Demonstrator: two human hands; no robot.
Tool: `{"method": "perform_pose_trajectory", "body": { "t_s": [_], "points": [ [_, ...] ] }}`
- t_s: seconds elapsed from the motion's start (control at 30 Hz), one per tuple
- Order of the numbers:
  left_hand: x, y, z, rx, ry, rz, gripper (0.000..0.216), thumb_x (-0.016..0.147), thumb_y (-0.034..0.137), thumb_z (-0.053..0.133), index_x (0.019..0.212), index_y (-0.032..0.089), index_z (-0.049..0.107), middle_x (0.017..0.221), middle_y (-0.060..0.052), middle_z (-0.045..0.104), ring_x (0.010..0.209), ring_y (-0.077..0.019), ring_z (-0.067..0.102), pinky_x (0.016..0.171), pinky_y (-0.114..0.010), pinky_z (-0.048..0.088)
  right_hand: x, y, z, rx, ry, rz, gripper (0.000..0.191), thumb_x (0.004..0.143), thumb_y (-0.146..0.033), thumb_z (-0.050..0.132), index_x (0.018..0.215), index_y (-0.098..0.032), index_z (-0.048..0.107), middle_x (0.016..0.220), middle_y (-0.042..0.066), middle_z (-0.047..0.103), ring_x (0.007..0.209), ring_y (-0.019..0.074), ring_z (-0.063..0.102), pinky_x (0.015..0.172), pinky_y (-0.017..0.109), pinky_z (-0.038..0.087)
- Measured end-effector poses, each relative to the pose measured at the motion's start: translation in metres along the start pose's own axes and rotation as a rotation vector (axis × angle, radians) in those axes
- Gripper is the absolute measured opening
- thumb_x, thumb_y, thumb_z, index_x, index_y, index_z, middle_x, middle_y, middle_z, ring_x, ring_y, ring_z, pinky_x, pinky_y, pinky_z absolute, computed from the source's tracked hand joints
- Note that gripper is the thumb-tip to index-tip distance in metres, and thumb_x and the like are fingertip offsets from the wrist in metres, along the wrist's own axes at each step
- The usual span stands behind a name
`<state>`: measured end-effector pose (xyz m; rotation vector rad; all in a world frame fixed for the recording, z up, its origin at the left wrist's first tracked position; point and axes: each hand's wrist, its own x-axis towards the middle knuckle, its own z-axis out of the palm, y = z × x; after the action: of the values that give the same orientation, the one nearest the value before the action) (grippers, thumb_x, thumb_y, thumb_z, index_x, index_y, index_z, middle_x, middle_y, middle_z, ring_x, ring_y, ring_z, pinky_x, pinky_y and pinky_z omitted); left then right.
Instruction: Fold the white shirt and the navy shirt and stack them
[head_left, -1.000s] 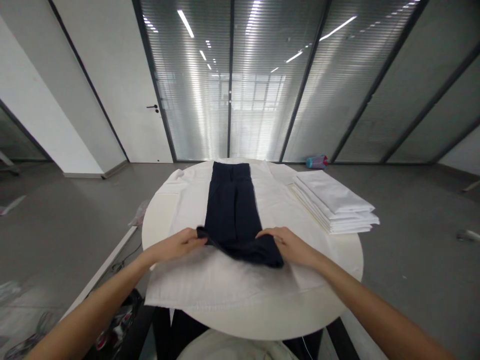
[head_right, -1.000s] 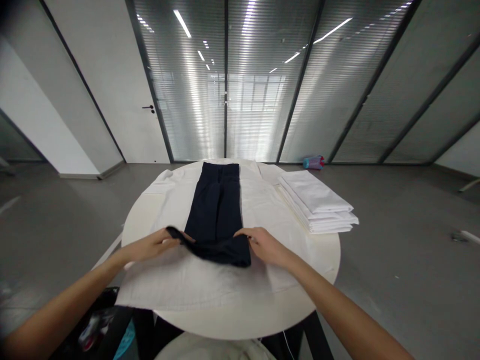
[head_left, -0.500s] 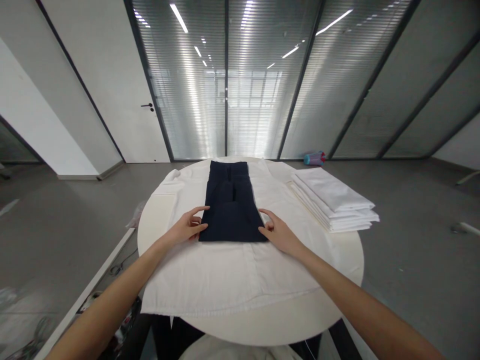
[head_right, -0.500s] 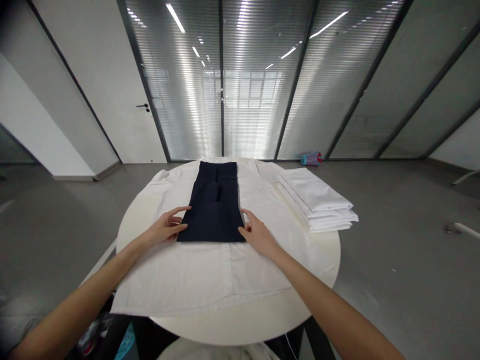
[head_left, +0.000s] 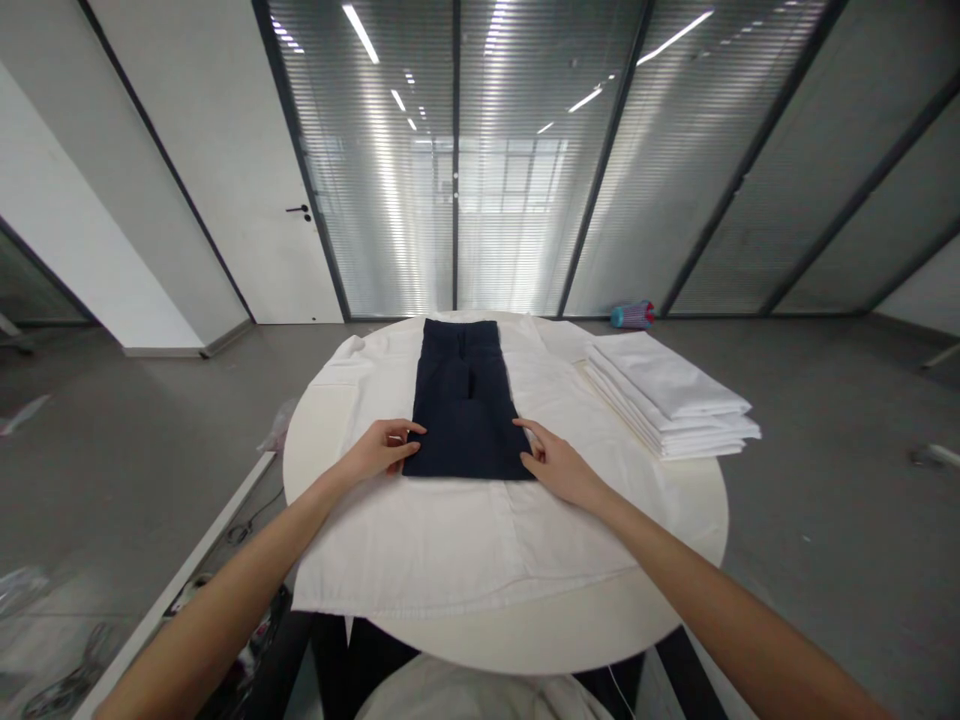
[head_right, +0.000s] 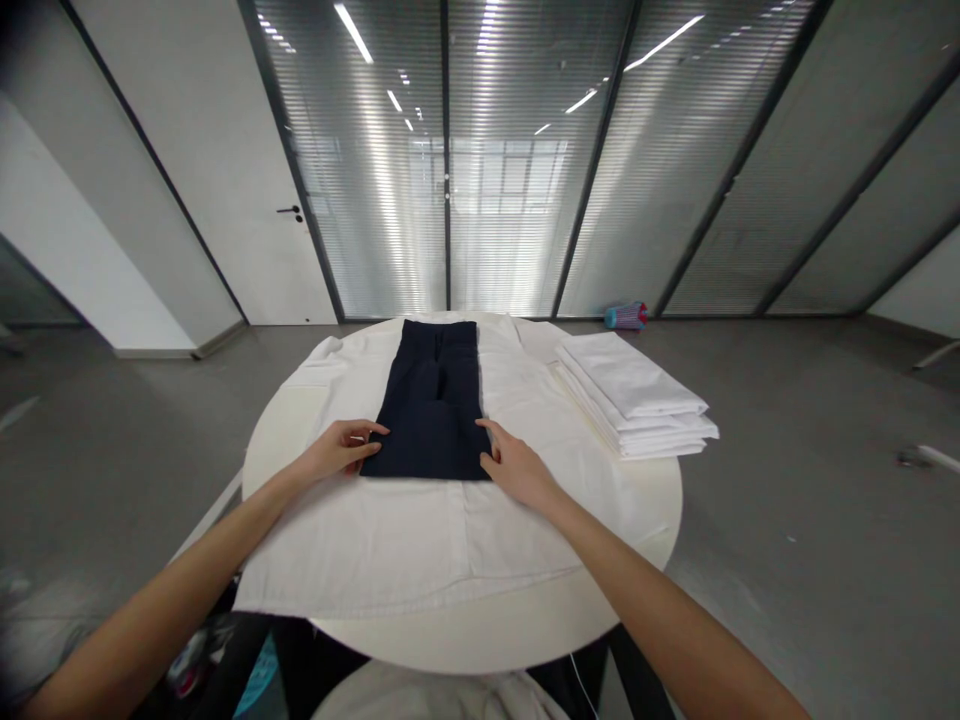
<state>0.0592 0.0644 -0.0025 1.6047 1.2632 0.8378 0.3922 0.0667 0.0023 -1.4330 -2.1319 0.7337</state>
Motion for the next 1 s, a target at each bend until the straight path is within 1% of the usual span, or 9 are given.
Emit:
{"method": "perform_pose_trajectory", "body": {
  "t_s": [0.13,0.23,0.3,0.43,0.53,0.6,0.83,0.93,1.0],
  "points": [
    [-0.002,0.001,-0.001,0.027,-0.035,0.015,0.045,0.084,0.042,0.070,0.117,0.012,0.067,0.049,0.006,0.051,0.042,-0.0086,0.049,0.044,-0.019,0.036,0.000,-0.001,0.000,-0.010,-0.002,0.003,0.052,0.088,-0.017,0.052,0.141,-0.019,0.050,0.065,-0.005,0.049,0.060,0.0145,0.047,0.062,0.028,0.034],
    [-0.007,0.008,-0.002,0.079,-0.092,0.031,0.049,0.088,0.044,0.066,0.127,0.013,0.063,0.048,0.006,0.050,0.043,-0.0084,0.048,0.046,-0.019,0.035,0.000,0.000,0.001,0.020,0.022,-0.008,0.044,0.094,-0.025,0.049,0.137,-0.018,0.053,0.064,-0.005,0.049,0.060,0.0152,0.047,0.062,0.028,0.034],
    [-0.010,0.015,-0.002,0.110,-0.125,0.019,0.052,0.087,0.044,0.067,0.130,0.014,0.061,0.049,0.007,0.049,0.043,-0.0081,0.047,0.045,-0.019,0.034,0.001,0.001,0.002,0.048,0.033,-0.012,0.042,0.096,-0.027,0.047,0.137,-0.018,0.052,0.062,-0.005,0.048,0.059,0.0157,0.047,0.062,0.029,0.034],
    [-0.014,0.022,-0.003,0.146,-0.160,0.017,0.050,0.084,0.041,0.070,0.127,0.015,0.064,0.050,0.008,0.045,0.041,-0.0073,0.043,0.043,-0.019,0.029,0.001,0.001,0.002,0.062,0.026,0.011,0.049,0.092,-0.020,0.046,0.141,-0.016,0.047,0.058,-0.007,0.045,0.056,0.0154,0.046,0.060,0.028,0.032],
    [-0.012,0.018,-0.004,0.163,-0.193,0.033,0.043,0.083,0.039,0.071,0.119,0.015,0.069,0.051,0.009,0.042,0.041,-0.0068,0.042,0.043,-0.019,0.028,0.001,0.000,0.001,0.063,0.011,0.024,0.053,0.089,-0.016,0.046,0.142,-0.015,0.046,0.056,-0.008,0.044,0.054,0.0146,0.044,0.059,0.027,0.032],
    [-0.011,0.014,-0.005,0.174,-0.206,0.037,0.042,0.082,0.038,0.071,0.117,0.016,0.070,0.053,0.008,0.042,0.043,-0.0067,0.043,0.044,-0.019,0.029,0.000,0.000,0.001,0.068,0.010,0.027,0.054,0.089,-0.015,0.046,0.142,-0.016,0.046,0.056,-0.008,0.044,0.053,0.0143,0.045,0.058,0.027,0.031],
    [-0.006,0.003,-0.006,0.177,-0.154,0.044,0.046,0.082,0.047,0.069,0.117,0.017,0.071,0.055,0.006,0.048,0.047,-0.0085,0.046,0.047,-0.021,0.035,0.002,0.008,0.007,0.118,0.065,0.002,0.049,0.093,-0.026,0.048,0.141,-0.018,0.047,0.061,-0.007,0.049,0.058,0.0156,0.050,0.061,0.028,0.036],
    [-0.006,0.000,-0.007,0.184,-0.147,0.059,0.045,0.082,0.046,0.069,0.117,0.018,0.071,0.054,0.008,0.043,0.046,-0.0081,0.043,0.047,-0.021,0.032,0.003,0.011,0.008,0.051,0.064,-0.001,0.047,0.092,-0.025,0.049,0.139,-0.019,0.049,0.065,-0.005,0.052,0.059,0.0166,0.052,0.062,0.029,0.039],
    [-0.008,0.002,-0.007,0.228,-0.125,0.086,0.040,0.082,0.044,0.068,0.112,0.018,0.072,0.054,0.008,0.040,0.046,-0.0080,0.041,0.047,-0.021,0.030,0.001,0.010,0.006,-0.035,0.103,-0.023,0.042,0.092,-0.024,0.050,0.133,-0.019,0.055,0.071,-0.002,0.056,0.065,0.0184,0.056,0.067,0.032,0.044]
  ]
}}
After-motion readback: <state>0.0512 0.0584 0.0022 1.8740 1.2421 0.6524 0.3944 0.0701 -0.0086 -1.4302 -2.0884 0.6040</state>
